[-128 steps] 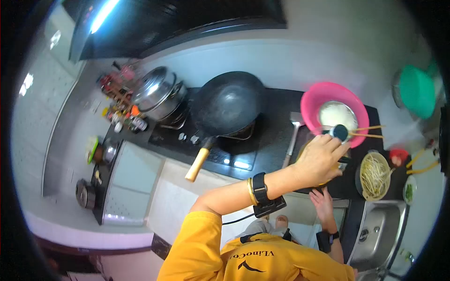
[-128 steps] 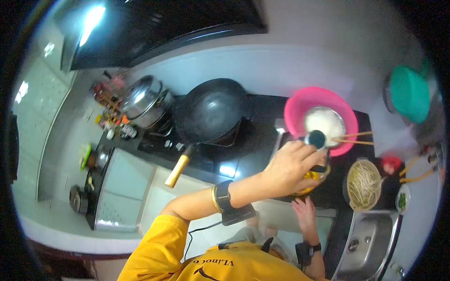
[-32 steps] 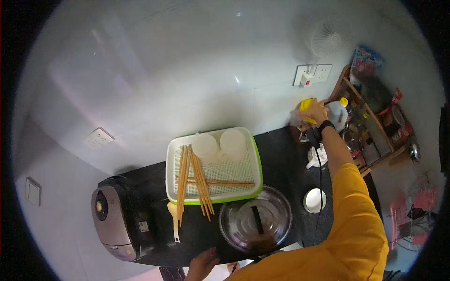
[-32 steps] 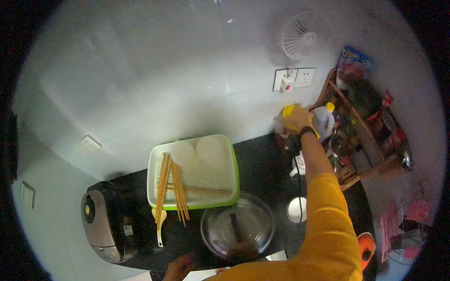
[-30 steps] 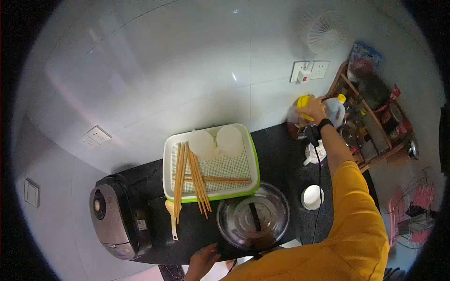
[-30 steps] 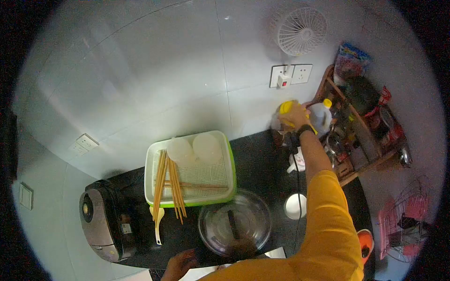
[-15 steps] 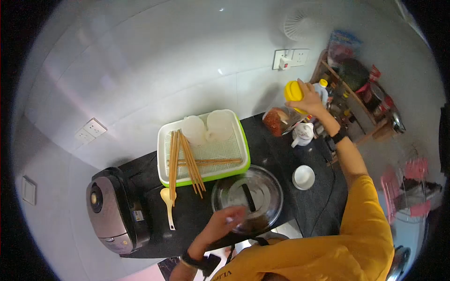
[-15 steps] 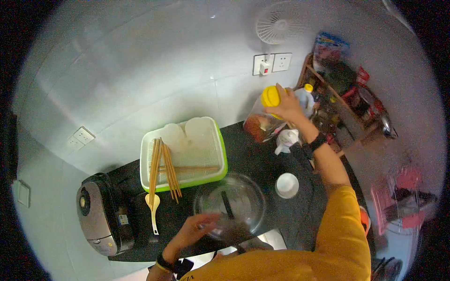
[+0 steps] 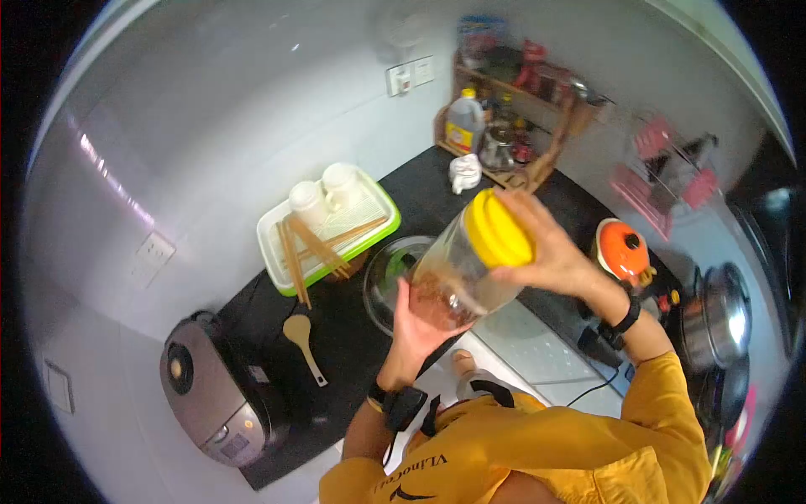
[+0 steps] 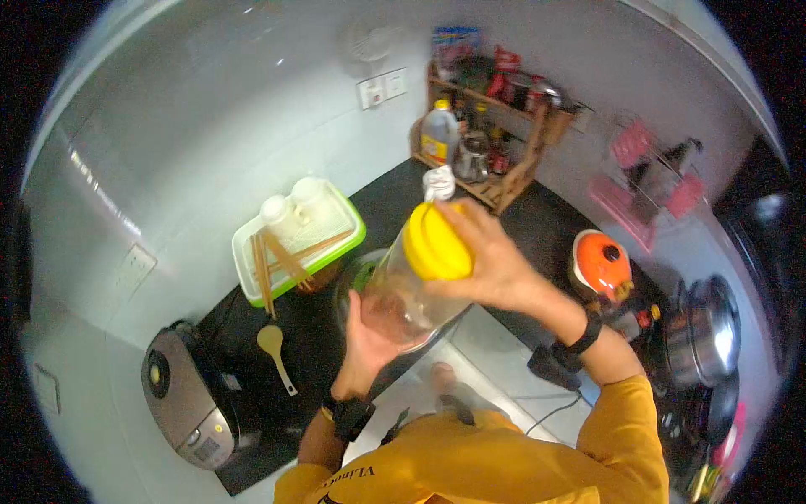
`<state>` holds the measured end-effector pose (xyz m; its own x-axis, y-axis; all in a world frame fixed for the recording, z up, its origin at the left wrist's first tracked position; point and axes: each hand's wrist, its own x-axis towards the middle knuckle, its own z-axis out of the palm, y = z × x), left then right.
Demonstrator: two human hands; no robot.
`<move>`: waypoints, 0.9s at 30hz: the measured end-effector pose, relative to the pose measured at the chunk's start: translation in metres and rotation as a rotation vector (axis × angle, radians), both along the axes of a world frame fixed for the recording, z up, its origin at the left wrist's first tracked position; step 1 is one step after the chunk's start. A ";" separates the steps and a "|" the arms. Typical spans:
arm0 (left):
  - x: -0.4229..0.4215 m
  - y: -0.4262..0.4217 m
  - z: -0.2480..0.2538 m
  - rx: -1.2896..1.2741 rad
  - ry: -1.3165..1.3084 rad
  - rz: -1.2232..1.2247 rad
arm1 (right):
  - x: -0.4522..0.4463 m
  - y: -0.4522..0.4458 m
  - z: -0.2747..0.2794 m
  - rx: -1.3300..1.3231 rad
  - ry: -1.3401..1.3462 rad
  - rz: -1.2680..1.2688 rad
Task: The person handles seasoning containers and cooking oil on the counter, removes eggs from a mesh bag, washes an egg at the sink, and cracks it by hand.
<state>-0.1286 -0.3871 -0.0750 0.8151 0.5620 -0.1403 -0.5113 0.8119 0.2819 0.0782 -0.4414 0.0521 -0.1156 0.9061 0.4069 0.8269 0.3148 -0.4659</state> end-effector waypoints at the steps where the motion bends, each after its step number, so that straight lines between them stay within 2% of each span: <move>1: -0.002 -0.011 -0.004 -0.006 -0.049 -0.020 | -0.008 -0.019 -0.002 -0.013 -0.032 -0.059; 3: -0.003 -0.028 -0.012 -0.062 -0.024 -0.026 | -0.011 -0.048 -0.006 0.028 -0.051 -0.015; 7: 0.003 -0.048 -0.012 0.007 -0.038 -0.051 | -0.010 -0.092 0.003 0.106 -0.105 0.016; 10: 0.014 -0.058 -0.006 0.086 0.021 -0.031 | 0.001 -0.111 0.012 0.191 -0.149 0.050; 13: 0.033 -0.069 0.002 0.058 -0.046 0.048 | 0.025 -0.134 0.022 0.244 -0.097 0.124; 15: 0.041 -0.082 0.017 0.089 -0.029 0.005 | 0.039 -0.152 0.023 0.248 -0.113 0.180; 16: 0.051 -0.088 0.017 0.135 0.066 0.033 | 0.046 -0.162 0.021 0.246 -0.112 0.185; 19: 0.070 -0.106 -0.001 0.145 0.027 -0.104 | 0.077 -0.190 0.010 0.225 -0.059 0.176; 21: 0.084 -0.117 -0.008 0.117 0.092 -0.123 | 0.098 -0.211 0.002 0.102 -0.084 0.105; 24: 0.105 -0.119 -0.028 0.139 0.133 -0.018 | 0.117 -0.234 -0.008 -0.101 0.116 -0.053; 25: 0.110 -0.122 -0.029 0.133 0.141 -0.034 | 0.121 -0.237 -0.014 -0.235 0.501 -0.083; 27: 0.121 -0.129 -0.028 0.278 0.120 0.044 | 0.124 -0.246 -0.018 -0.394 0.802 -0.163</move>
<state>-0.0075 -0.5159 -0.1029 0.7762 0.6266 -0.0698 -0.4939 0.6731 0.5504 0.2027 -0.6872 0.0338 0.2109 0.9770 -0.0324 0.2282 -0.0815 -0.9702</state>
